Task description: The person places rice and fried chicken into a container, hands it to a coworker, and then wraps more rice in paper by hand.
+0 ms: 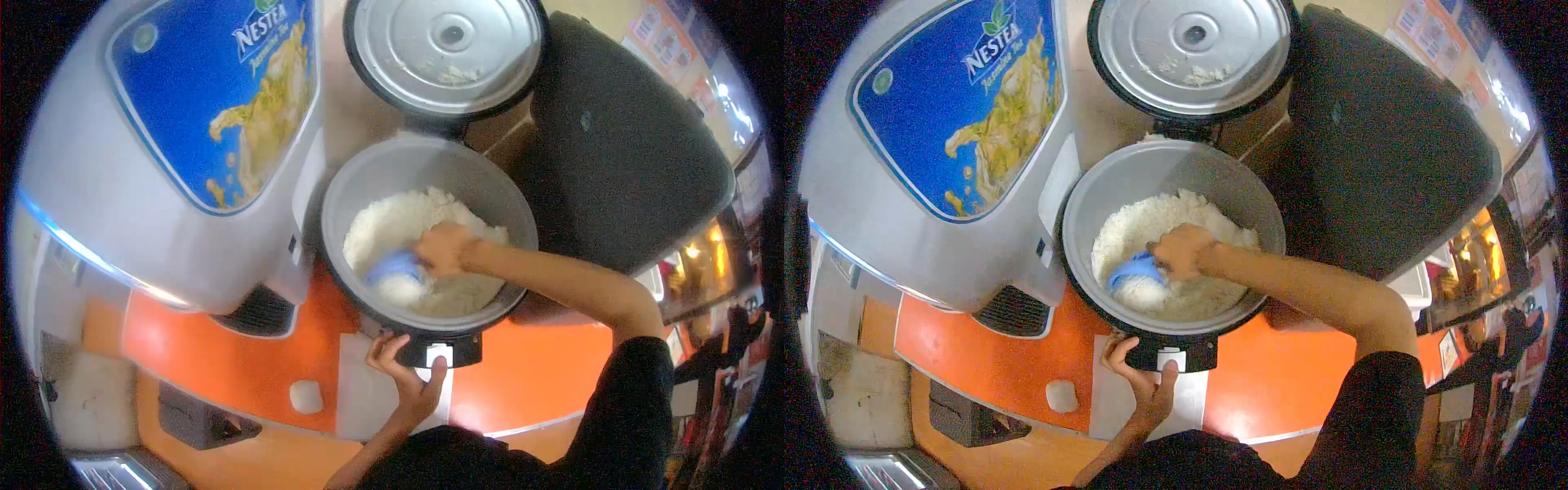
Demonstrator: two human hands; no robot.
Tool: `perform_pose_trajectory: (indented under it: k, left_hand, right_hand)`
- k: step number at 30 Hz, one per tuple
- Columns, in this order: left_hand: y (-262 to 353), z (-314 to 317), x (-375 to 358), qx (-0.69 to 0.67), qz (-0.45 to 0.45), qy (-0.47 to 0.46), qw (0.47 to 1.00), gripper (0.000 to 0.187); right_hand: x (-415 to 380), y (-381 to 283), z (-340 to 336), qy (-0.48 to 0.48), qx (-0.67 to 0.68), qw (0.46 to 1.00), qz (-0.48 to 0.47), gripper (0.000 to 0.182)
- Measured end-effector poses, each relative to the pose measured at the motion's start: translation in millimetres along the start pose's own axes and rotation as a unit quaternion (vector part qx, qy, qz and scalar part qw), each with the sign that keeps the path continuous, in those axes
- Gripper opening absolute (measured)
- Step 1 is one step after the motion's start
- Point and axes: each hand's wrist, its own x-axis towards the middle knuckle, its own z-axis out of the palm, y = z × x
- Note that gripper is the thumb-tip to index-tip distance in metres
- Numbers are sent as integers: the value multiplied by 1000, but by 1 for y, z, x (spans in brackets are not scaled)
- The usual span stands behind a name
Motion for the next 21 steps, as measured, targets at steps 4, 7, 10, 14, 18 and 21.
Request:
perform_pose_trajectory:
  k: [4, 7, 10, 14, 18, 21]
  left_hand:
    - [8, -4, 3, 34, 18, -3, 999, 68]
    - [4, -4, 2, 50, 21, -3, 998, 70]
    - [2, -4, 1, 39, 20, -7, 999, 71]
    - [7, -7, 2, 53, 17, -23, 998, 70]
    - [7, -7, 3, 86, 27, -17, 996, 71]
    - [-10, -3, -1, 7, 50, 1, 999, 75]
  right_hand:
    - [-51, -26, -12, 53, 61, 997, 5, 35]
    - [-92, -32, -17, 83, 49, 995, 30, 31]
    - [-109, -26, -17, 78, 23, 997, 11, 32]
    - [-104, -23, -9, 30, 43, 998, 39, 36]
    - [-121, -20, -34, 17, 28, 997, 74, 39]
    - [-128, 2, -63, -22, 69, 996, 60, 34]
